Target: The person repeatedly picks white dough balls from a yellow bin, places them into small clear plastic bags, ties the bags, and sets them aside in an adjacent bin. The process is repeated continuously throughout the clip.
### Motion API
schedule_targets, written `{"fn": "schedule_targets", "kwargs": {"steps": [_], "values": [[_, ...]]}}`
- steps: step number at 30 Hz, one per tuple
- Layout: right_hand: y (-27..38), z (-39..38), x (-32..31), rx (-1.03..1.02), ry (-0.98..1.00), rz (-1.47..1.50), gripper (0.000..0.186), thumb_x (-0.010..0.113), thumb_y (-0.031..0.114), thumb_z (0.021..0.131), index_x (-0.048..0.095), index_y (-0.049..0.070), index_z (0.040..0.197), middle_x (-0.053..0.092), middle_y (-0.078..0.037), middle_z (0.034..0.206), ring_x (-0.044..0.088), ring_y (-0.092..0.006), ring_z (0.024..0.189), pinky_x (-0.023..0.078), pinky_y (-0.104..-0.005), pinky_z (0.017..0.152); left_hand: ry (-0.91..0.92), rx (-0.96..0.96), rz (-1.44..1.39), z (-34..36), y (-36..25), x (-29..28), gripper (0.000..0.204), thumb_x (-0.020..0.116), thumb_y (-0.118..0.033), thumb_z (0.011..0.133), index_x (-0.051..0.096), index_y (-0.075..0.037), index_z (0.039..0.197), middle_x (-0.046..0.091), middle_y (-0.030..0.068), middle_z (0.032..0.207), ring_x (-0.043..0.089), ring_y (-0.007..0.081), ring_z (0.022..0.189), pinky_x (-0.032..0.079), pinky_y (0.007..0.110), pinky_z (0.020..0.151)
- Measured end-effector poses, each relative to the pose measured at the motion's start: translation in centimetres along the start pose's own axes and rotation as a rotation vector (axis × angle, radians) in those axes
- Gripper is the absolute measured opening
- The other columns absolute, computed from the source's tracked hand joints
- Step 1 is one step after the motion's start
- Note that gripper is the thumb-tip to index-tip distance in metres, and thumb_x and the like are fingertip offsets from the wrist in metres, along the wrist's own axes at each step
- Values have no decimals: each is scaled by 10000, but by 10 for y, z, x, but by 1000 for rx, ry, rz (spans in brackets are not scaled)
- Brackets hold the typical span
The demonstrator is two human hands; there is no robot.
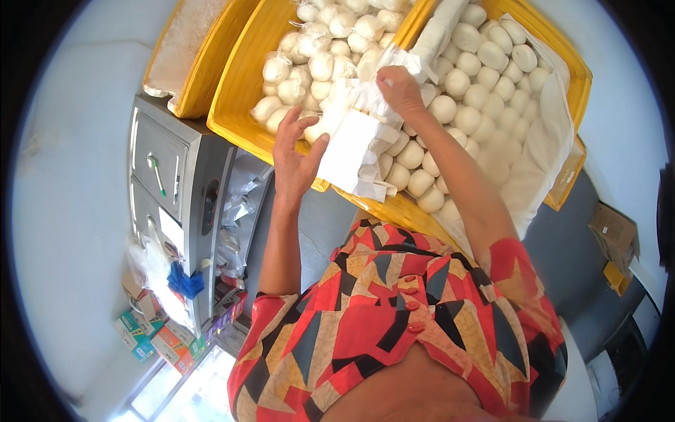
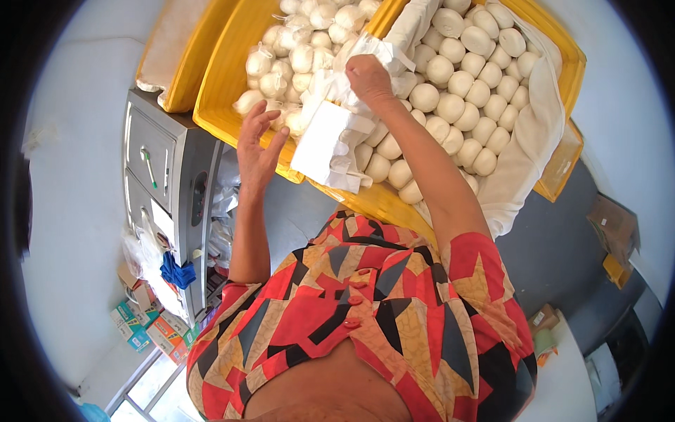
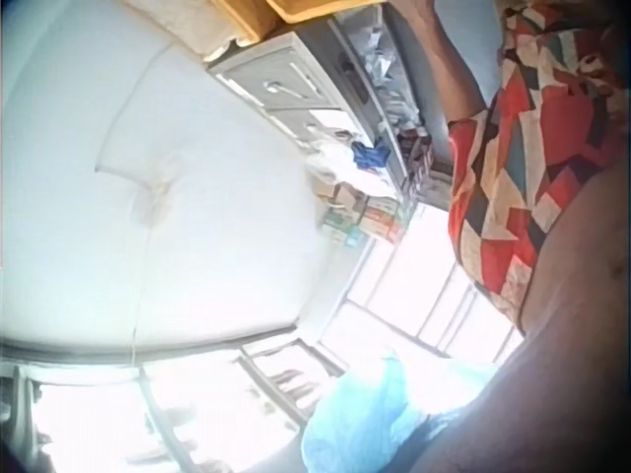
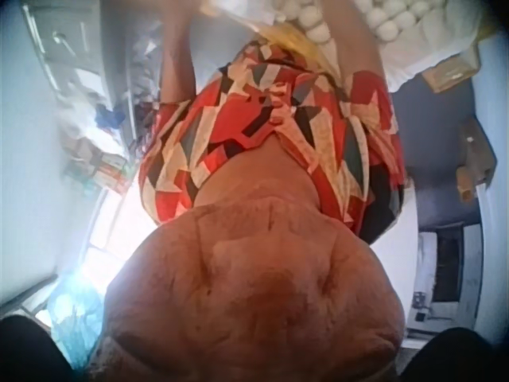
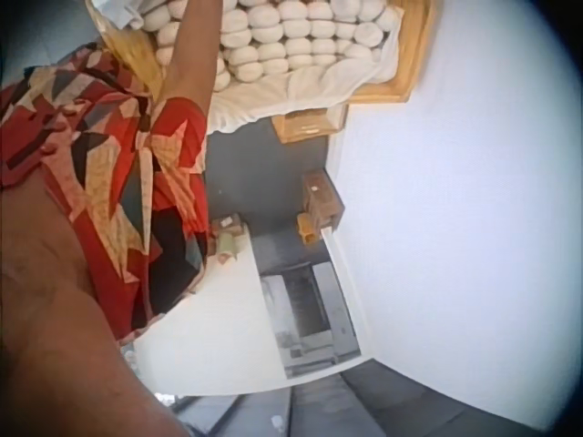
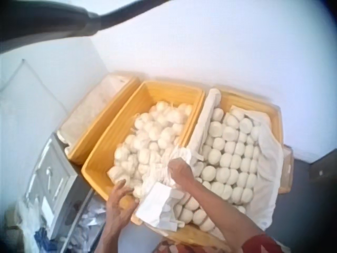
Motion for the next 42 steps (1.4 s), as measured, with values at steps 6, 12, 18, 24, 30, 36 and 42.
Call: {"fn": "schedule_targets", "kwargs": {"steps": [6,12,18,24,30,36,42], "values": [[-7,2,-44,724,-172,1139,110,629,64,860,664,-9,934,670,-72,943,622,-139,873,501,-277,777,108,77,-57,40,35,65,247,682,-88,784,635,-41,1022,554,198,1247,535,352,1152,422,391,970],[-56,-20,-70,753,-375,1606,237,491,-16,899,544,-77,1122,627,-152,1075,618,-245,989,499,-325,884,271,405,240,80,31,179,495,572,-57,851,456,-75,1333,392,179,1425,397,354,1297,345,411,1062],[-102,-58,-210,600,-703,1640,316,458,117,945,525,-34,1215,601,-162,1185,589,-300,1076,455,-441,977,294,455,397,69,49,206,561,447,-59,871,344,-60,1422,352,159,1470,303,364,1365,259,462,1101],[-58,-73,-293,283,-545,1086,206,507,56,926,622,-17,1080,645,-131,1124,604,-246,1069,469,-367,956,447,345,332,76,32,191,586,530,-267,906,364,30,1383,331,224,1462,297,369,1364,238,443,1117],[-9,-90,-267,-155,-246,-22,249,572,-77,801,661,32,1007,653,-94,1092,599,-242,1061,449,-342,935,855,-649,-958,74,-125,182,593,559,-456,918,553,44,1237,592,148,1214,548,243,1139,441,362,949],[18,-103,-239,137,-572,373,245,636,75,839,618,7,1073,631,-79,1088,604,-211,1004,483,-325,836,534,-245,-732,85,-126,178,222,704,-100,848,665,44,1012,666,45,828,590,83,686,484,204,639],[-52,-135,-186,635,-285,1183,350,579,239,929,561,-6,1178,617,-90,1107,589,-186,956,454,-275,914,546,-211,-636,78,-134,150,148,689,-87,860,683,9,973,653,27,792,556,49,659,441,180,583]]}}
Point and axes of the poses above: each hand's wrist, its own z-axis towards the middle knuckle, its own x-axis out of the palm, y = z × x, the point moved 2 cm from there along z, towards the middle knuckle
